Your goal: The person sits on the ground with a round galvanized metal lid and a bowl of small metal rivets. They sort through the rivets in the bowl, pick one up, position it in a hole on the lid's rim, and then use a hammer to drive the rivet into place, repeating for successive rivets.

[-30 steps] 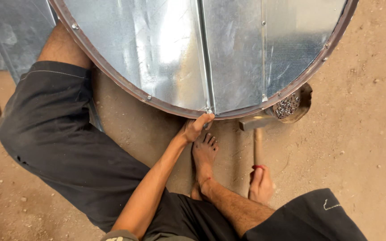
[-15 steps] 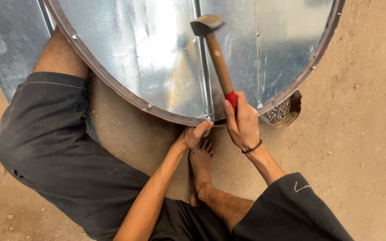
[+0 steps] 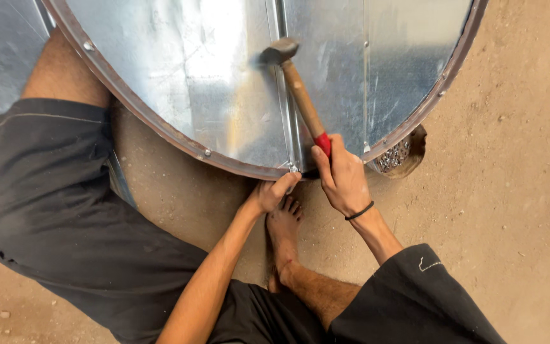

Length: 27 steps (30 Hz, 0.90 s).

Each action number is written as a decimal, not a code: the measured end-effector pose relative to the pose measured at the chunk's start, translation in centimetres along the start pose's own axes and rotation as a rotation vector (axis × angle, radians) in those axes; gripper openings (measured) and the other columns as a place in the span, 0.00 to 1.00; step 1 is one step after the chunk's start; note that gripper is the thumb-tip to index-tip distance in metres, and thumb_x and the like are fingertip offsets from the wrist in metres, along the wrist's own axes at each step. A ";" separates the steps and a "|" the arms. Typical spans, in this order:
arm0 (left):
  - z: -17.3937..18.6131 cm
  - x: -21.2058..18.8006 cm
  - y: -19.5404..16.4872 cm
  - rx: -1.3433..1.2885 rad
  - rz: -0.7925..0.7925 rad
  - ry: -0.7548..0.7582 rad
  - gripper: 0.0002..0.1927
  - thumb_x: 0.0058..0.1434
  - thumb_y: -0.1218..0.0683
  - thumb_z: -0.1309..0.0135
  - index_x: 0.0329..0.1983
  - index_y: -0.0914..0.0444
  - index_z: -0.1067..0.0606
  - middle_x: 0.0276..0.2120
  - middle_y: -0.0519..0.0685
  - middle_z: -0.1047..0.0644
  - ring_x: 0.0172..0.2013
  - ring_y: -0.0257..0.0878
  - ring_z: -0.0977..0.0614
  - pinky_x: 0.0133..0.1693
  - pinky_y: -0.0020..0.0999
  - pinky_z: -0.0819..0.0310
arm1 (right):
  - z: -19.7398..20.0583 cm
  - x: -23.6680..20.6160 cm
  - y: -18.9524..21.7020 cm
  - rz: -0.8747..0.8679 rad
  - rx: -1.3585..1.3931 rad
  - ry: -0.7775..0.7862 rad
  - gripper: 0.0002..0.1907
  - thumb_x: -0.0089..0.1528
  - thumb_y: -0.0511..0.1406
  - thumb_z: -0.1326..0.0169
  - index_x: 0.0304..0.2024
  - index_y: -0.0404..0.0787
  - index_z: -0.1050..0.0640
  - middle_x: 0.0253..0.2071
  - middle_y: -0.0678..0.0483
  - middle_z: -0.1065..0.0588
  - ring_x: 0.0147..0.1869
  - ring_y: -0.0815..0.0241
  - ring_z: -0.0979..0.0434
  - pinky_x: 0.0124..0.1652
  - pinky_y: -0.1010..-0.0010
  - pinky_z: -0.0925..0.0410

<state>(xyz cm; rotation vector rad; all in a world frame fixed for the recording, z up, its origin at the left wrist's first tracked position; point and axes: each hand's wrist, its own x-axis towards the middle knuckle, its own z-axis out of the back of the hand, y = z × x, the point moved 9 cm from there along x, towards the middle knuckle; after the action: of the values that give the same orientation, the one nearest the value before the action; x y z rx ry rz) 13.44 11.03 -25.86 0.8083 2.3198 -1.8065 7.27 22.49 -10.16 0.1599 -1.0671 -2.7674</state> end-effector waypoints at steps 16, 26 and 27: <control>4.1 -4.6 -18.1 -1.116 -0.452 0.003 0.25 0.75 0.38 0.62 0.28 0.58 0.32 0.28 0.49 0.31 0.36 0.46 0.29 0.58 0.56 0.31 | -0.4 -1.5 -2.7 -0.227 0.208 0.006 0.13 0.73 0.41 0.55 0.42 0.37 0.30 0.19 0.50 0.32 0.20 0.57 0.29 0.23 0.64 0.38; 9.2 8.8 -24.2 0.492 -0.722 -0.050 0.15 0.77 0.54 0.45 0.62 0.59 0.33 0.50 0.51 0.21 0.52 0.47 0.13 0.53 0.40 0.19 | 0.4 -5.5 -4.1 -0.282 0.327 -0.082 0.14 0.73 0.42 0.56 0.40 0.38 0.29 0.20 0.59 0.31 0.19 0.70 0.34 0.20 0.76 0.39; 8.7 8.7 -24.1 0.608 -0.779 -0.038 0.14 0.78 0.54 0.44 0.62 0.58 0.32 0.49 0.52 0.19 0.54 0.47 0.13 0.54 0.40 0.20 | 0.5 -5.7 -4.1 -0.261 0.322 -0.093 0.14 0.73 0.42 0.56 0.40 0.39 0.29 0.20 0.59 0.31 0.18 0.71 0.33 0.19 0.76 0.39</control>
<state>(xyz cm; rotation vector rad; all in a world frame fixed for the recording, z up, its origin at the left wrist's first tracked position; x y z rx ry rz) -7.09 2.15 -10.71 -0.1819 2.2283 -2.8656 12.24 26.93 -12.32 0.2272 -1.6209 -2.8254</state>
